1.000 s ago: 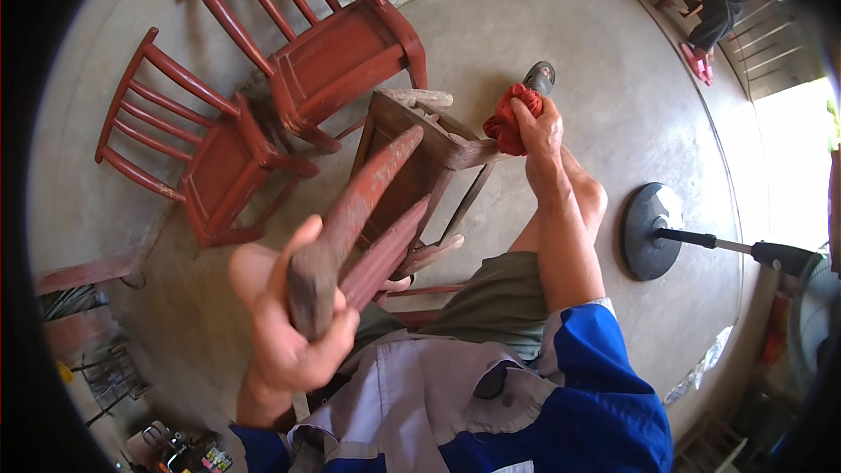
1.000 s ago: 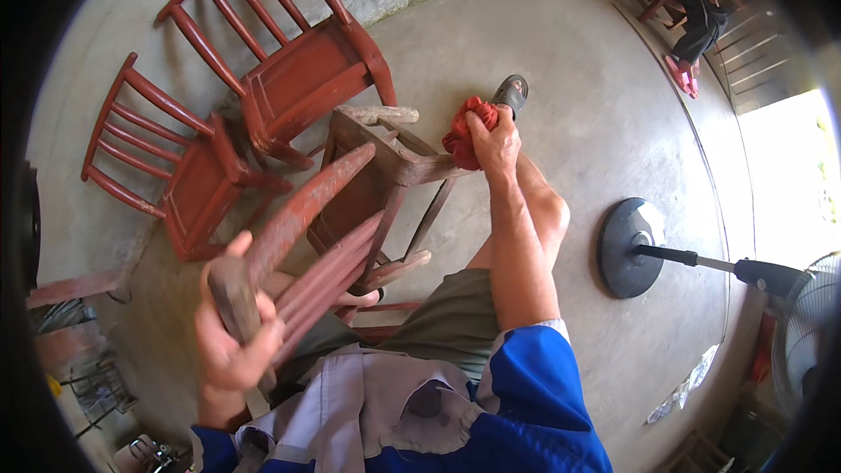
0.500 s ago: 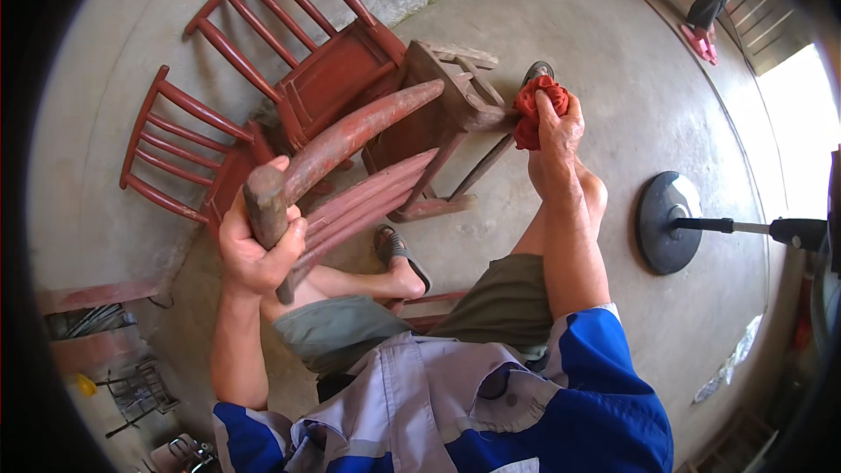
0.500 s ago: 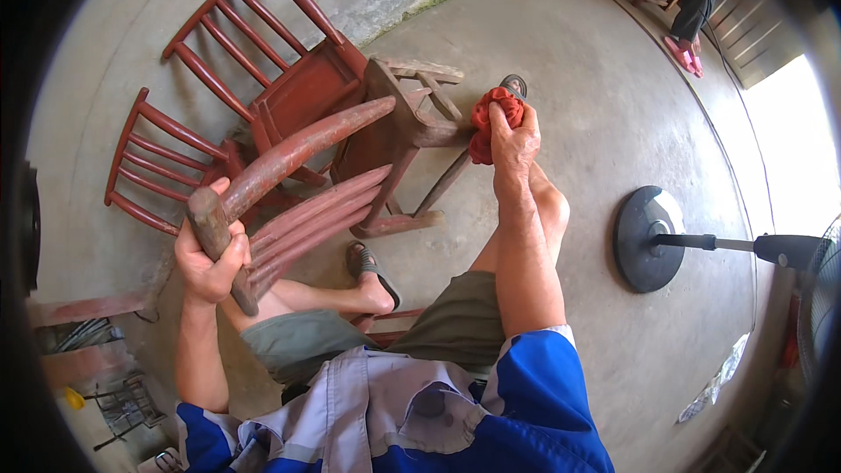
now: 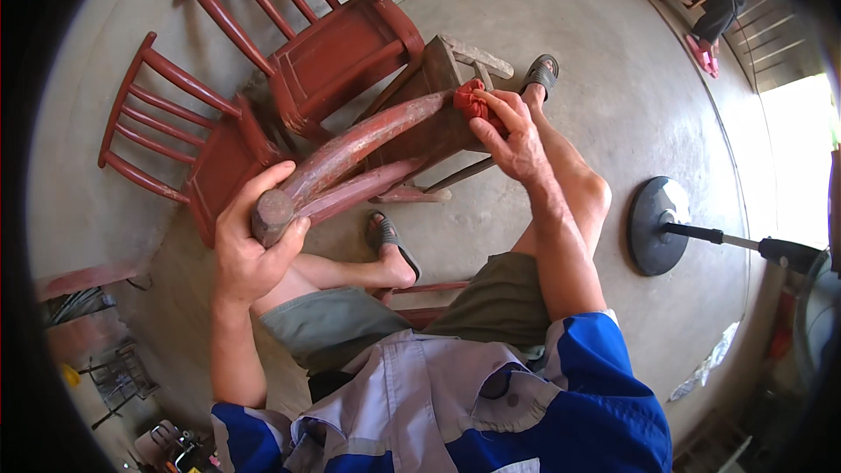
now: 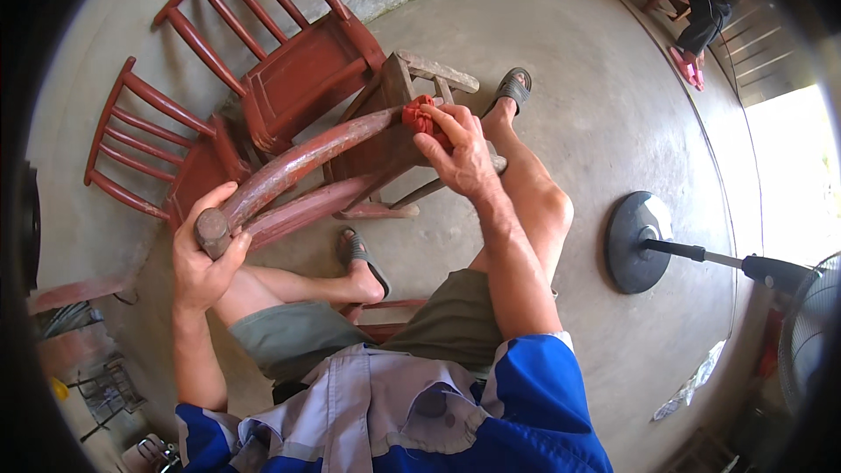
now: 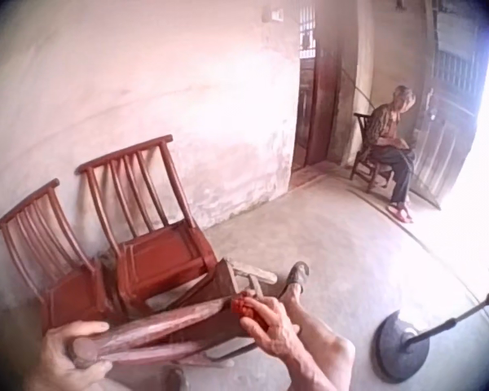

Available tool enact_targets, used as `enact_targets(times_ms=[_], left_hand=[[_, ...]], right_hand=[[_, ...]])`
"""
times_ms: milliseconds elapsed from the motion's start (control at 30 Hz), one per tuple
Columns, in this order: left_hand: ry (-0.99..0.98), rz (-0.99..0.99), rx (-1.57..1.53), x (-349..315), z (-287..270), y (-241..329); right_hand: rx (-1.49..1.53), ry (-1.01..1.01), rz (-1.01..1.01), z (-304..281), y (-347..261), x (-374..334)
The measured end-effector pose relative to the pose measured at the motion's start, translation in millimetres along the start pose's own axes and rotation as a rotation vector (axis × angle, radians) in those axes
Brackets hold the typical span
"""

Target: Cleaning and wiping down wooden chairs with a cloth.

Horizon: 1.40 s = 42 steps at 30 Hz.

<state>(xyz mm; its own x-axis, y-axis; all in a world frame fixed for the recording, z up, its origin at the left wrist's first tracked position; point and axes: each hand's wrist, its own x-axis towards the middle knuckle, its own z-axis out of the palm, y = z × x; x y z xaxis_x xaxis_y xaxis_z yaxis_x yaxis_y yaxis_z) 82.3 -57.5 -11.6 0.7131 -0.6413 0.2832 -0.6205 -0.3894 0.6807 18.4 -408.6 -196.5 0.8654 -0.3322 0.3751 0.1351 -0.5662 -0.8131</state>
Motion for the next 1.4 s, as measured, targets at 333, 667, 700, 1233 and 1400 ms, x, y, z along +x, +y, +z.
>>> enact_targets(times_ms=[333,667,700,1233,1400], left_hand=[[0.022,0.179,0.070,4.4,11.8,4.4],[0.055,0.141,0.063,-13.5,3.3,-14.8],[0.089,0.121,0.028,-13.3,6.2,-13.6],[0.152,-0.054,-0.058,-15.1,21.2,3.0],[0.130,0.028,-0.042,-8.5,19.6,1.1]], right_hand=[[-0.149,0.139,-0.015,42.1,34.1,78.0],[-0.090,0.045,0.115,66.4,42.1,135.7],[-0.013,-0.022,0.190,57.3,40.1,127.2],[0.182,-0.351,0.432,-34.9,-21.6,25.9],[0.048,-0.236,0.443,-22.8,2.7,7.5]])
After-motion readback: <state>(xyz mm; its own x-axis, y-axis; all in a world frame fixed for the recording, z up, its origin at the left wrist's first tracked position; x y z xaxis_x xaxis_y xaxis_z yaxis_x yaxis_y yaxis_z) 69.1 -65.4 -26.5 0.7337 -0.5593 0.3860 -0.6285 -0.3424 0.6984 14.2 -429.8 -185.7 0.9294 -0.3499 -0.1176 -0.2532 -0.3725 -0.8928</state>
